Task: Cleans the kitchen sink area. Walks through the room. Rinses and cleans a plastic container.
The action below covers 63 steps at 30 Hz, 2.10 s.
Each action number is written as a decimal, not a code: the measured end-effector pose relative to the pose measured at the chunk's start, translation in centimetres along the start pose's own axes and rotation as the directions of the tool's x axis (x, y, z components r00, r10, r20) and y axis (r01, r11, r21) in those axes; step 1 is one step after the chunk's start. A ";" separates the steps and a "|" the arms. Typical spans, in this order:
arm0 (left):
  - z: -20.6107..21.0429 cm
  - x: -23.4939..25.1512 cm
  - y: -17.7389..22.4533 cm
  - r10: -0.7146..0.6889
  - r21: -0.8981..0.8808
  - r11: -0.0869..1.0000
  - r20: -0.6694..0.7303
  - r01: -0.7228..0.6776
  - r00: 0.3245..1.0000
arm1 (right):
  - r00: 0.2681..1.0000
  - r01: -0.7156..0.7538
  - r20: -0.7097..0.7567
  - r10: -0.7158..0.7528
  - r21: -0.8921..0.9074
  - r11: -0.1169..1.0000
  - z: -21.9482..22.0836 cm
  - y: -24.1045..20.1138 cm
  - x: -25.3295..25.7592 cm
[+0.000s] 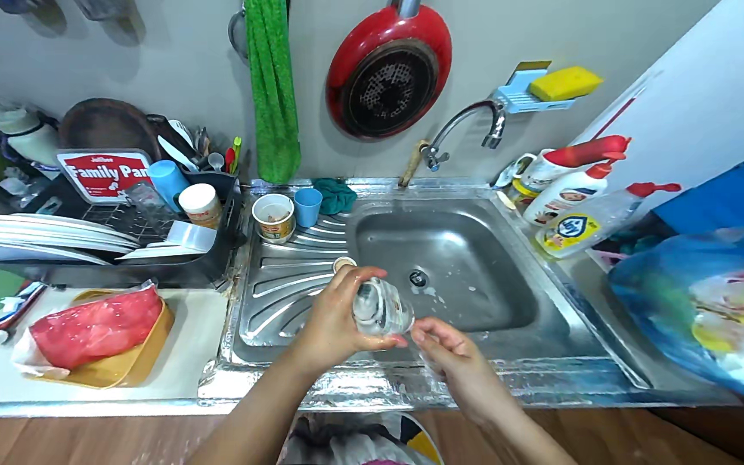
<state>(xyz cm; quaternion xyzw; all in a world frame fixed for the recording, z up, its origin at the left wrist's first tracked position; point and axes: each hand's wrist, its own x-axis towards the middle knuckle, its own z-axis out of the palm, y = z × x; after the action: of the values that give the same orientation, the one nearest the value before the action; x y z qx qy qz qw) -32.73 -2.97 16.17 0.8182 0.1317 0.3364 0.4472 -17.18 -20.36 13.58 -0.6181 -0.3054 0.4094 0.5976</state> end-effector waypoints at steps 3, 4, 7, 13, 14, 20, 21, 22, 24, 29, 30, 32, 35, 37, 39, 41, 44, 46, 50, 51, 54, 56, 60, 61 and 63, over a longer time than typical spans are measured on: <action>-0.7 0.3 -0.1 0.040 -0.058 0.998 0.062 -0.037 0.997 | 0.997 0.010 0.070 -0.012 0.029 1.000 -0.5 0.1 -0.2; -1.0 0.5 0.0 0.061 -0.087 0.995 0.095 -0.053 0.994 | 0.994 0.022 0.106 -0.023 0.014 1.000 -1.0 0.0 -0.1; -1.7 0.7 0.1 0.092 -0.147 0.987 0.179 -0.066 0.980 | 0.980 0.085 0.186 -0.066 -0.093 0.992 -2.6 -0.7 0.3; -2.1 1.4 -1.1 0.064 -0.306 0.952 0.273 0.023 0.960 | 0.929 0.233 0.345 -0.135 -0.259 0.937 -4.1 -1.6 1.8; -2.0 1.5 -1.2 0.067 -0.315 0.949 0.269 0.022 0.961 | 0.922 0.242 0.363 -0.138 -0.257 0.936 -4.2 -1.6 2.2; -1.3 1.5 -2.4 -0.018 -0.279 0.959 0.106 0.048 0.994 | 0.962 0.102 0.265 -0.059 -0.154 0.983 -2.2 -0.6 2.5; -1.3 1.4 -2.5 -0.028 -0.251 0.967 0.076 0.047 0.997 | 0.972 0.074 0.230 -0.043 -0.128 0.989 -1.6 -0.4 2.3; -1.2 1.4 -2.5 -0.025 -0.220 0.975 0.049 0.035 0.998 | 0.979 0.048 0.200 -0.026 -0.105 0.993 -1.2 -0.3 2.2; -0.7 1.3 -2.2 0.004 -0.137 0.991 0.014 -0.002 1.000 | 0.991 0.009 0.133 0.000 -0.066 0.998 -0.7 -0.1 2.3; 0.1 1.7 -2.2 0.017 -0.083 0.996 0.018 -0.015 1.000 | 0.999 0.029 0.047 -0.027 -0.051 0.998 -0.7 0.2 2.5; -0.1 1.9 -2.2 0.020 -0.099 0.995 0.054 -0.015 0.998 | 0.998 0.034 0.060 -0.031 -0.053 0.998 -1.1 0.2 2.5; -0.5 2.3 -2.2 0.023 -0.155 0.988 0.152 0.001 0.988 | 0.991 0.033 0.135 -0.023 -0.072 0.997 -2.5 0.0 2.5; -0.2 2.8 -2.6 0.001 -0.304 0.948 0.294 0.092 0.956 | 0.956 0.058 0.293 0.002 -0.198 0.979 -5.0 -0.7 2.9; 0.6 2.9 -2.8 -0.011 -0.360 0.923 0.325 0.135 0.946 | 0.942 0.115 0.335 -0.024 -0.254 0.960 -6.2 -1.1 3.2; 1.8 2.6 -2.8 -0.024 -0.406 0.901 0.301 0.151 0.953 | 0.932 0.127 0.360 -0.036 -0.232 0.964 -7.1 -1.1 3.3; 3.1 2.1 -2.4 -0.040 -0.456 0.879 0.221 0.139 0.974 | 0.934 0.046 0.356 0.006 -0.136 0.990 -7.1 -0.7 2.8; 4.9 1.3 -1.4 -0.103 -0.531 0.838 0.068 0.124 0.992 | 0.947 -0.139 0.304 0.103 0.098 0.985 -6.1 0.2 1.5; 5.7 1.0 -0.9 -0.098 -0.556 0.826 0.013 0.089 0.995 | 0.955 -0.193 0.267 0.130 0.225 0.955 -5.7 0.7 1.0; 5.9 0.4 -0.3 -0.087 -0.558 0.828 -0.017 0.063 0.996 | 0.972 -0.078 0.231 0.041 0.156 0.985 -7.6 0.8 0.8; 5.6 0.1 -0.3 -0.095 -0.545 0.835 -0.019 0.069 0.995 | 0.973 -0.031 0.229 0.011 0.085 0.996 -8.5 0.7 0.8; 4.1 -0.3 -0.6 -0.114 -0.526 0.845 -0.009 0.093 0.993 | 0.967 0.113 0.242 -0.078 -0.138 0.984 -11.1 -0.4 1.5; 3.2 -0.3 -1.7 -0.118 -0.512 0.854 -0.014 0.094 0.993 | 0.953 0.209 0.268 -0.140 -0.249 0.946 -11.7 -1.1 2.5; 1.6 0.7 -3.9 -0.170 -0.572 0.810 -0.023 0.127 0.985 | 0.939 0.299 0.270 -0.215 -0.327 0.897 -9.5 -1.9 4.5; 1.0 1.0 -4.3 -0.177 -0.575 0.807 -0.016 0.136 0.984 | 0.939 0.302 0.268 -0.216 -0.340 0.890 -9.1 -2.1 5.0; -0.2 1.7 -5.1 -0.171 -0.550 0.822 0.016 0.152 0.985 | 0.937 0.315 0.274 -0.218 -0.389 0.866 -8.8 -2.5 5.9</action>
<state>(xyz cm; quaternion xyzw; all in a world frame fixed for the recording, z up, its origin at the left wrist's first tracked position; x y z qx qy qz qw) -31.22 0.90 12.83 0.6357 0.1062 0.3350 0.6873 -6.43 -19.29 14.76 -0.6358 -0.5347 0.3116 0.4612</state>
